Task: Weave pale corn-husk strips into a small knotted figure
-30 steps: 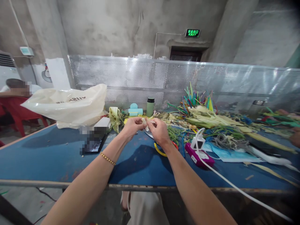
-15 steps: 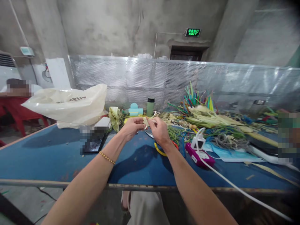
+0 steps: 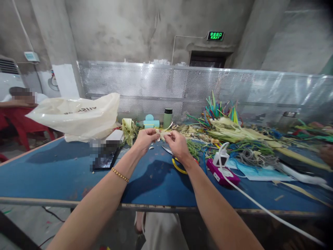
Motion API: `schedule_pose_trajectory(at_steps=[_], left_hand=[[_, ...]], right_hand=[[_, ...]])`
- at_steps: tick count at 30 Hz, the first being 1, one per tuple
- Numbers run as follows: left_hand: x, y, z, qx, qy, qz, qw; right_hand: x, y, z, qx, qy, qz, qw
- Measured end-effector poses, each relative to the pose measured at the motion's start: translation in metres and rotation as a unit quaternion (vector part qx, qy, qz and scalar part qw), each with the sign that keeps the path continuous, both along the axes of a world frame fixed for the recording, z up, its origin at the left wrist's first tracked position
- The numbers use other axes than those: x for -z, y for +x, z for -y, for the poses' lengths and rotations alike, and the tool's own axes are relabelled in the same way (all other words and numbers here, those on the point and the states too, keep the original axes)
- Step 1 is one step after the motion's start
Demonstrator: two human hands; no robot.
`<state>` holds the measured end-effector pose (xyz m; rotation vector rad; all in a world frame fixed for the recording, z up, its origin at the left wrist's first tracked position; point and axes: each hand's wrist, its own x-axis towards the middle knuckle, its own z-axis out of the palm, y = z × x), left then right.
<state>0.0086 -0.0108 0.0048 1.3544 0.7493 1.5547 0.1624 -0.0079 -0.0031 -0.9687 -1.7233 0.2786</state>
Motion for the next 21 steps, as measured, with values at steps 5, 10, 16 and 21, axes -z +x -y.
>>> schedule_pose_trajectory(at_steps=[5,10,16,21], left_hand=[[-0.001,-0.007,-0.006,-0.031,-0.026,0.034,0.999],[0.000,-0.006,-0.005,-0.053,-0.041,0.019,0.998],[0.003,-0.008,-0.007,-0.050,-0.021,0.000,0.999],[0.002,-0.008,-0.006,-0.024,-0.023,-0.016,0.999]], right_hand=[[-0.002,0.001,0.002,-0.005,-0.020,-0.014,1.000],[-0.008,-0.001,0.014,-0.107,-0.040,-0.033,0.993],[-0.012,0.000,0.020,-0.196,-0.064,-0.025,0.978],[-0.009,-0.001,0.015,-0.175,-0.033,-0.022,0.984]])
